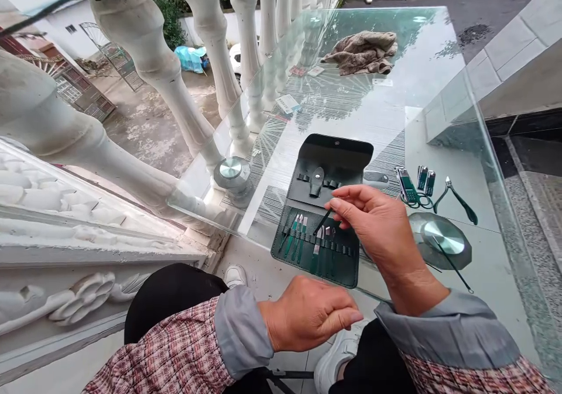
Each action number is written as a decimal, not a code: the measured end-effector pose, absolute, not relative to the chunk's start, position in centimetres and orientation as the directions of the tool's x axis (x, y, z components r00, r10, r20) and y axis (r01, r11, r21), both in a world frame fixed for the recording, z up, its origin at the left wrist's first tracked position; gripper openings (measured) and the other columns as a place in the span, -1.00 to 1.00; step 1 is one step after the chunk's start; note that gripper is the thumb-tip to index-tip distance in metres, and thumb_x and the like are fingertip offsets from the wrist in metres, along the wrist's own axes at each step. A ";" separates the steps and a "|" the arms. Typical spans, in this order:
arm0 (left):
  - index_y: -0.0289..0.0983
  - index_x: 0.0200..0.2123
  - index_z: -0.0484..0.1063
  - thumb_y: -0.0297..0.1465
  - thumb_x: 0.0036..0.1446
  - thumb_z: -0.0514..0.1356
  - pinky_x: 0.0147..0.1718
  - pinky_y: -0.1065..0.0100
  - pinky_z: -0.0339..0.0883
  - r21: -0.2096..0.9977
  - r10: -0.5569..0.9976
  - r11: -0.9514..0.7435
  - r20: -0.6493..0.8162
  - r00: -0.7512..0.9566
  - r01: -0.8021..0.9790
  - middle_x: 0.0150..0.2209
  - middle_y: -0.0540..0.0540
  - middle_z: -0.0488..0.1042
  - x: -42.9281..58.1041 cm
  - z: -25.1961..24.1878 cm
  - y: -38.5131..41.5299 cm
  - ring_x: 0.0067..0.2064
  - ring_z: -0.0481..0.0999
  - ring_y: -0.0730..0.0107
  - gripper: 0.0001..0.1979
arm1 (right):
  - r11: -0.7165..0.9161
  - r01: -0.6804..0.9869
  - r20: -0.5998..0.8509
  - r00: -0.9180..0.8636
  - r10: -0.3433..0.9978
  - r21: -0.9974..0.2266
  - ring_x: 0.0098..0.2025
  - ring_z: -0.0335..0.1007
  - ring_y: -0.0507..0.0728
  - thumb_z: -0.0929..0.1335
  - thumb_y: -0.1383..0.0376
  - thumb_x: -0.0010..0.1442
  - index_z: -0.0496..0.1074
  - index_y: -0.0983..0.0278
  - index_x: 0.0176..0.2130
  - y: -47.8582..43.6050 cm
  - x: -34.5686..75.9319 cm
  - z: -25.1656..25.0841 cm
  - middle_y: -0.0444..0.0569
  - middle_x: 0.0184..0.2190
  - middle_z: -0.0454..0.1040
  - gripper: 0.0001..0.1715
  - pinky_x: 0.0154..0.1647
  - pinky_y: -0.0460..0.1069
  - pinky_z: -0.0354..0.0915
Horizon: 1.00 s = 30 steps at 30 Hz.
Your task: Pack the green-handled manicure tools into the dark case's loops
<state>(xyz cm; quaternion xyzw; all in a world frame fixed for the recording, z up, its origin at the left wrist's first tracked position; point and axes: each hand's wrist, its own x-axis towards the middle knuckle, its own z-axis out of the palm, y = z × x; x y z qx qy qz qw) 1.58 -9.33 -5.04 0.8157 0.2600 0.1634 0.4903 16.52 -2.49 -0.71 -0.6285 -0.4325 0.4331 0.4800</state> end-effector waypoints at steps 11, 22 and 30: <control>-0.28 -0.35 0.44 -0.38 0.29 0.01 -0.37 0.54 0.27 0.900 0.662 -0.237 -0.127 0.739 0.367 -0.41 0.01 0.55 2.0 -6.0 -9.3 -0.40 0.48 0.53 -0.75 | -0.142 0.341 -0.057 0.247 0.967 -0.929 -0.44 0.39 0.06 0.41 0.18 -0.01 0.50 0.27 -0.33 -1.6 15.5 -1.6 -0.08 -0.45 0.52 -0.76 -0.42 -0.03 0.29; -0.27 -0.34 0.45 -0.38 0.29 0.01 -0.37 0.52 0.27 0.872 0.648 -0.234 -0.189 0.738 0.429 -0.42 0.03 0.55 2.1 -5.8 -9.0 -0.37 0.49 0.51 -0.76 | 0.282 0.815 0.294 -0.144 0.945 -0.506 -0.23 0.32 0.18 0.28 0.29 0.19 0.52 0.22 -0.32 -1.8 15.4 -3.0 0.02 -0.34 0.46 -0.79 -0.19 0.08 0.24; -0.27 -0.33 0.45 -0.40 0.29 0.01 -0.37 0.53 0.27 0.870 0.638 -0.250 -0.182 0.748 0.424 -0.42 0.04 0.53 2.0 -5.9 -8.7 -0.36 0.49 0.51 -0.76 | 0.404 0.827 0.313 -0.294 0.903 -0.391 -0.24 0.24 0.17 0.26 0.32 0.22 0.55 0.23 -0.30 -2.4 15.3 -2.8 0.03 -0.32 0.43 -0.74 -0.27 0.05 0.22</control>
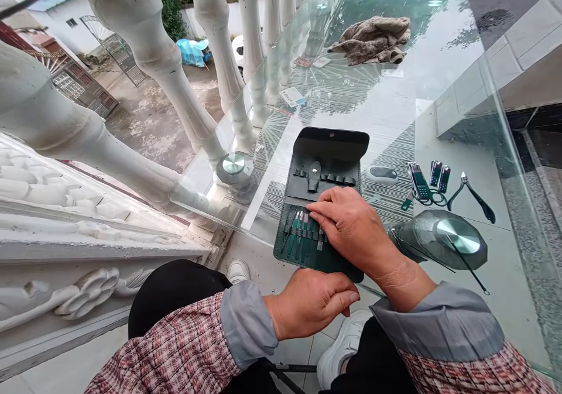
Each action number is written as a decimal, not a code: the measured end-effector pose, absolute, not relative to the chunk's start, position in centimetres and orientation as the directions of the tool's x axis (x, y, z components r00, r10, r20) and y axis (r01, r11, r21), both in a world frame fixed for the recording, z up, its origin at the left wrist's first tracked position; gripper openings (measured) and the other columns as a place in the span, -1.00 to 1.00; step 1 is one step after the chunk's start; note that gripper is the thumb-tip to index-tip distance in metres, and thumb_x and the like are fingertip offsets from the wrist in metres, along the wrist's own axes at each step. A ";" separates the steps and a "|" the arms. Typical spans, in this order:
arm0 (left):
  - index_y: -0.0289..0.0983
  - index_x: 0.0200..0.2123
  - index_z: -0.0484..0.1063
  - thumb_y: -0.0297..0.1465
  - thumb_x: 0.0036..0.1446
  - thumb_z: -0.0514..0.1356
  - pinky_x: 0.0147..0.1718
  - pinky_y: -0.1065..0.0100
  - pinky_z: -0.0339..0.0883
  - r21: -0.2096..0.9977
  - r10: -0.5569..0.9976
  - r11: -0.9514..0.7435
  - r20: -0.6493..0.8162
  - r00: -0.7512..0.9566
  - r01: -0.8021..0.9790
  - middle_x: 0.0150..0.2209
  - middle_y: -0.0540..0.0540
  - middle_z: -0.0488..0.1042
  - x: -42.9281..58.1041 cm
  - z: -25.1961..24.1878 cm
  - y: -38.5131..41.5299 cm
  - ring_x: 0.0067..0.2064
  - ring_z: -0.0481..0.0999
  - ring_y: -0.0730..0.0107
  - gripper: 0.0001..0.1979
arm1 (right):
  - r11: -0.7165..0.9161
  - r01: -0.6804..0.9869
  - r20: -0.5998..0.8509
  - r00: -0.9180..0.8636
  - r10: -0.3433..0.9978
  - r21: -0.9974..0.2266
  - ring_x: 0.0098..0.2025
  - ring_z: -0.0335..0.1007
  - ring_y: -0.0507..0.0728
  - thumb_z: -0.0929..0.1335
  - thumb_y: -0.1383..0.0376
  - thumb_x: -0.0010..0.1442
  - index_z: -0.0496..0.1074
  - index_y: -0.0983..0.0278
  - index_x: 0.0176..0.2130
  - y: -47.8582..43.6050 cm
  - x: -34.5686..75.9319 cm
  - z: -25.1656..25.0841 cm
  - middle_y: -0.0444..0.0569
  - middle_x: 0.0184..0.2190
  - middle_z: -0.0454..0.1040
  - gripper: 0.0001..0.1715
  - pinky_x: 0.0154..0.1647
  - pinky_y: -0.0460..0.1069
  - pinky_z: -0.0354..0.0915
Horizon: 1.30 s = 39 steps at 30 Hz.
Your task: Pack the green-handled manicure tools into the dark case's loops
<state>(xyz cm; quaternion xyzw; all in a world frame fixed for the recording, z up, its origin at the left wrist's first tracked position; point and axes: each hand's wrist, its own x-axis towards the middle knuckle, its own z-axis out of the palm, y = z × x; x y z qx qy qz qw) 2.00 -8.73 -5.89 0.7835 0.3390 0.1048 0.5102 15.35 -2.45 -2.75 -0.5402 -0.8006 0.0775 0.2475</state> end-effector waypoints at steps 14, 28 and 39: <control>-0.25 -0.32 0.44 -0.37 0.29 0.03 -0.35 0.52 0.24 0.868 0.642 -0.274 -0.155 0.751 0.414 -0.40 0.04 0.55 1.8 -5.9 -8.6 -0.36 0.49 0.51 -0.79 | 0.262 0.759 0.425 0.021 0.905 -0.597 -0.22 0.37 0.16 0.26 0.29 0.21 0.47 0.16 -0.10 -3.5 18.9 -0.5 -0.01 -0.24 0.47 -0.71 -0.14 0.10 0.28; -0.26 -0.41 0.43 -0.38 0.27 0.03 -0.39 0.52 0.19 0.868 0.633 -0.339 -0.076 0.770 0.364 -0.45 0.04 0.50 2.9 -5.7 -9.0 -0.42 0.42 0.53 -0.75 | -0.267 0.821 0.247 0.434 0.867 -0.504 -0.41 0.34 0.13 0.32 0.17 0.08 0.47 0.17 -0.33 -9.9 28.4 0.8 -0.06 -0.42 0.49 -0.82 -0.34 0.04 0.20; -0.27 -0.37 0.44 -0.40 0.27 0.05 -0.36 0.52 0.20 0.813 0.591 -0.436 -0.065 0.804 0.386 -0.42 0.04 0.53 3.7 -6.1 -9.2 -0.37 0.47 0.51 -0.78 | -0.396 0.901 -0.033 0.397 0.917 -0.176 -0.49 0.24 0.15 0.28 0.00 0.06 0.42 0.16 -0.39 -11.0 30.5 -1.7 -0.04 -0.44 0.46 -0.68 -0.54 -0.01 0.01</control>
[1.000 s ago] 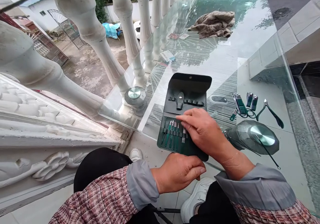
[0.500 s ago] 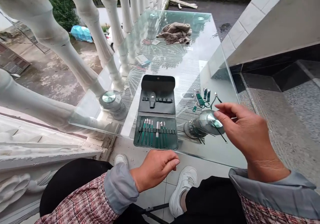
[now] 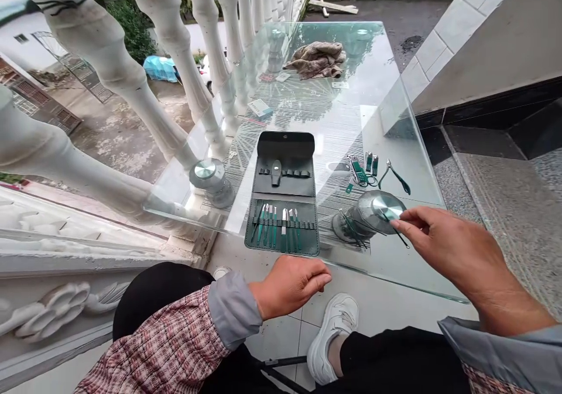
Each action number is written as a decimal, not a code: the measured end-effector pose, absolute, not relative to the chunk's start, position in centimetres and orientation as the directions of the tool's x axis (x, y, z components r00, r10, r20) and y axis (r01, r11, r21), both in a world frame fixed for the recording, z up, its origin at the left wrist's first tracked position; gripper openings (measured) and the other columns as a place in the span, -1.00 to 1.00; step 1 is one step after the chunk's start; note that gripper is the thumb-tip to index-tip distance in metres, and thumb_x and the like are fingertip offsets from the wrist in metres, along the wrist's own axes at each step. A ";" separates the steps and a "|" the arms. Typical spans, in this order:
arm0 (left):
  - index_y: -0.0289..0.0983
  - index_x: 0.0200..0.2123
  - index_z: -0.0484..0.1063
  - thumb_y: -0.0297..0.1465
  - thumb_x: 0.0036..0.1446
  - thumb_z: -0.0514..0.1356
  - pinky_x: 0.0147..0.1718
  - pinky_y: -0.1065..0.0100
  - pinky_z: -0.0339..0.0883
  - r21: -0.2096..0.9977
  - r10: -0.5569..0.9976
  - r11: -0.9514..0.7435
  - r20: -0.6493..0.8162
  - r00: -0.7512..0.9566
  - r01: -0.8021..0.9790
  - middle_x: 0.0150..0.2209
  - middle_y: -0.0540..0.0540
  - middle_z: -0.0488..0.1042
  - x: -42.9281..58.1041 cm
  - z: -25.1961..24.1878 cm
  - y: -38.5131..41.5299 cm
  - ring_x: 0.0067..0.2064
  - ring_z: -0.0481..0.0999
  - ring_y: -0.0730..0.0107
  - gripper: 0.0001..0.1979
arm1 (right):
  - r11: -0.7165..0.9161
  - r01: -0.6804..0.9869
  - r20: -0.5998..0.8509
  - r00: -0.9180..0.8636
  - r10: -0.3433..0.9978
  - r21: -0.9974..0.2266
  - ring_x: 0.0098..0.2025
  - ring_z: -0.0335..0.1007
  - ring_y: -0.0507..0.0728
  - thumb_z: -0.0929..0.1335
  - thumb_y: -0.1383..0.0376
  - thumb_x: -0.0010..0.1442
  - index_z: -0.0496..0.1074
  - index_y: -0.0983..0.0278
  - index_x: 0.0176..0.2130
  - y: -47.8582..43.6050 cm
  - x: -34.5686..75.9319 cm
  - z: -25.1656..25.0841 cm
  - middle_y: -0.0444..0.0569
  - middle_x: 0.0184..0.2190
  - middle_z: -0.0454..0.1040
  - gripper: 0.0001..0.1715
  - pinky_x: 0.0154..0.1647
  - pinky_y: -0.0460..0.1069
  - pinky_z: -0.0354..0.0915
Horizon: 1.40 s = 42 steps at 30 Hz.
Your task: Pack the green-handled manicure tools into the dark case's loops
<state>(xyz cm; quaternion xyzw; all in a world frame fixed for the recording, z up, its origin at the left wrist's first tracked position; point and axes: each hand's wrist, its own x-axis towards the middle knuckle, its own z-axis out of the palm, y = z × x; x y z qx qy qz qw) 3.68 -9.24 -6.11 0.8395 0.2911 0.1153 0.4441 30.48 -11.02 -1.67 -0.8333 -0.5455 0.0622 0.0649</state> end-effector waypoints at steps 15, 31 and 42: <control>-0.28 -0.34 0.43 -0.40 0.28 0.04 -0.39 0.51 0.18 0.769 0.565 -0.515 -0.027 0.824 0.378 -0.43 0.03 0.50 3.2 -5.8 -9.1 -0.39 0.44 0.51 -0.80 | -0.364 0.928 -0.133 0.353 0.926 -0.074 -0.49 0.20 0.13 0.21 0.11 0.13 0.33 0.18 -0.50 -9.8 29.6 -2.3 -0.02 -0.43 0.41 -0.72 -0.52 0.00 -0.01; -0.27 -0.36 0.42 -0.40 0.28 0.04 -0.38 0.51 0.20 0.795 0.583 -0.479 -0.029 0.812 0.372 -0.43 0.04 0.51 3.3 -6.4 -9.0 -0.39 0.45 0.51 -0.80 | -0.370 0.928 -0.170 0.359 0.918 -0.042 -0.42 0.24 0.11 0.14 0.24 0.21 0.22 0.23 -0.42 -9.8 29.1 -1.8 -0.01 -0.39 0.38 -0.79 -0.46 -0.02 0.04; -0.27 -0.20 0.43 -0.35 0.29 0.01 -0.30 0.48 0.30 0.725 0.555 -0.593 0.054 0.830 0.350 -0.35 -0.02 0.54 3.1 -6.3 -9.4 -0.31 0.50 0.44 -0.78 | -0.469 0.867 -0.123 0.453 0.883 -0.169 -0.52 0.17 0.14 0.14 0.17 0.19 0.20 0.17 -0.38 -9.8 29.0 -1.3 -0.04 -0.50 0.40 -0.82 -0.47 0.01 0.05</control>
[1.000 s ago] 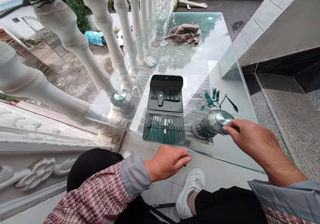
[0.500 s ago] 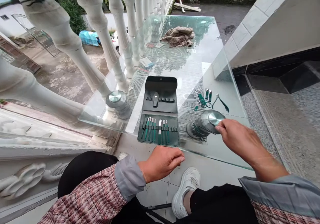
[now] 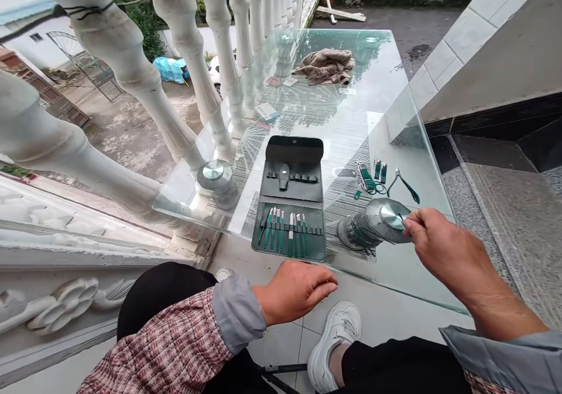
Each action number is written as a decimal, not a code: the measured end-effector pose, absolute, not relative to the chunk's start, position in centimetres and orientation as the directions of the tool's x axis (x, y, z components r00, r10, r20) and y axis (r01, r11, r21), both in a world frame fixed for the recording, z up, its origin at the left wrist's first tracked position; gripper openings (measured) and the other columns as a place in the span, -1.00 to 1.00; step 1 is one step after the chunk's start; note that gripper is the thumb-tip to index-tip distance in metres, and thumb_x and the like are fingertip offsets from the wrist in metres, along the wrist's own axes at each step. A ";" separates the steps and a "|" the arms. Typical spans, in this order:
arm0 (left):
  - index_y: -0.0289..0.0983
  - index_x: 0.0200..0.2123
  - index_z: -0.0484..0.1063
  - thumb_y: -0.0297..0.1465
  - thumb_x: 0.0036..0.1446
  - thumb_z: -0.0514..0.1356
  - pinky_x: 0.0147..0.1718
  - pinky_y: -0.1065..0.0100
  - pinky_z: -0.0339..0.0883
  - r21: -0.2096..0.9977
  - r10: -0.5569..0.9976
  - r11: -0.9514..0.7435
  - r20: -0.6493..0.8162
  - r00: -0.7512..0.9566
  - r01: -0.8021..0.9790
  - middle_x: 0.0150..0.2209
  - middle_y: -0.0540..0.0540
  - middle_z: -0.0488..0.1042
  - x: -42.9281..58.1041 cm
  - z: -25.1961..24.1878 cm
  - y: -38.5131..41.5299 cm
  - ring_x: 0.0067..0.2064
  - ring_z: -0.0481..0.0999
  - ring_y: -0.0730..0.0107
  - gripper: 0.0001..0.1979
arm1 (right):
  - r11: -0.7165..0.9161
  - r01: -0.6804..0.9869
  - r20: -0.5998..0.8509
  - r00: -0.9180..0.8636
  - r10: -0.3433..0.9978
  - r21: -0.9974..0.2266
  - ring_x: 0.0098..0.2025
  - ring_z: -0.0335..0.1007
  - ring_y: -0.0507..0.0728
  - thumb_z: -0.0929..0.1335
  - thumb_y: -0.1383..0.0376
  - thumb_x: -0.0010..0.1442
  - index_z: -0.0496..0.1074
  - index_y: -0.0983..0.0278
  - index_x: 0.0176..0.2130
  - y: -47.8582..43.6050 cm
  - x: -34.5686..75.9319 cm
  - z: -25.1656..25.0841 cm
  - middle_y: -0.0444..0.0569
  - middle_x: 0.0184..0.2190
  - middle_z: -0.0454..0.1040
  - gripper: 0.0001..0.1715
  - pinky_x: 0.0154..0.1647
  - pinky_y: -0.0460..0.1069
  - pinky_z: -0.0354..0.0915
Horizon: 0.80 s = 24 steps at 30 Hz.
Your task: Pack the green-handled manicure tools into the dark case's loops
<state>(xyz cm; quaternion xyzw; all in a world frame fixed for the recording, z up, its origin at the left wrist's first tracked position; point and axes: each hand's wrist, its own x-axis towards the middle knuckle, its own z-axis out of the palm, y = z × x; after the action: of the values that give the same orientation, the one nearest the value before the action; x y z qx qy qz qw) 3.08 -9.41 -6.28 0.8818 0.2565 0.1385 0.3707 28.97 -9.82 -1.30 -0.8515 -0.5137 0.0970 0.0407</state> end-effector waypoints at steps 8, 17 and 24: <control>-0.38 0.21 0.08 -0.31 0.30 -0.04 -0.24 0.38 0.36 0.713 0.559 -0.637 0.166 0.812 0.293 -0.33 -0.08 0.54 2.8 -6.3 -9.9 -0.28 0.52 0.36 -0.53 | -0.374 0.849 -0.009 0.400 0.917 -0.372 -0.43 0.31 0.21 0.20 0.16 0.12 0.30 0.14 -0.29 -9.9 28.5 -1.4 0.00 -0.41 0.48 -0.83 -0.38 0.07 0.14; -0.37 0.26 -0.07 -0.33 0.28 0.02 -0.27 0.33 0.38 0.677 0.589 -0.620 0.067 0.805 0.397 -0.32 -0.06 0.54 2.8 -6.6 -9.9 -0.26 0.53 0.32 -0.45 | -0.143 0.954 0.117 0.179 0.977 -0.265 -0.28 0.35 0.19 0.20 0.16 0.14 0.38 0.17 -0.22 -9.8 28.6 -3.3 -0.01 -0.25 0.45 -0.73 -0.41 0.02 0.18; -0.34 0.28 -0.10 -0.32 0.26 0.06 -0.28 0.34 0.37 0.662 0.605 -0.597 0.000 0.796 0.453 -0.30 -0.08 0.55 2.9 -6.8 -9.9 -0.25 0.54 0.29 -0.40 | 0.049 0.977 0.118 -0.025 0.993 -0.206 -0.22 0.30 0.23 0.17 0.20 0.18 0.34 0.17 -0.35 -9.5 29.4 -4.3 0.04 -0.28 0.38 -0.79 -0.42 0.04 0.18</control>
<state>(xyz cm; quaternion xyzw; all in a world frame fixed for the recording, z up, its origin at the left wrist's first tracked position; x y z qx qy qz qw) 2.93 -9.94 -6.76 0.8864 0.2983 0.1131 0.3354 29.38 -9.54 -4.31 -0.6888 -0.7150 0.0336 0.1149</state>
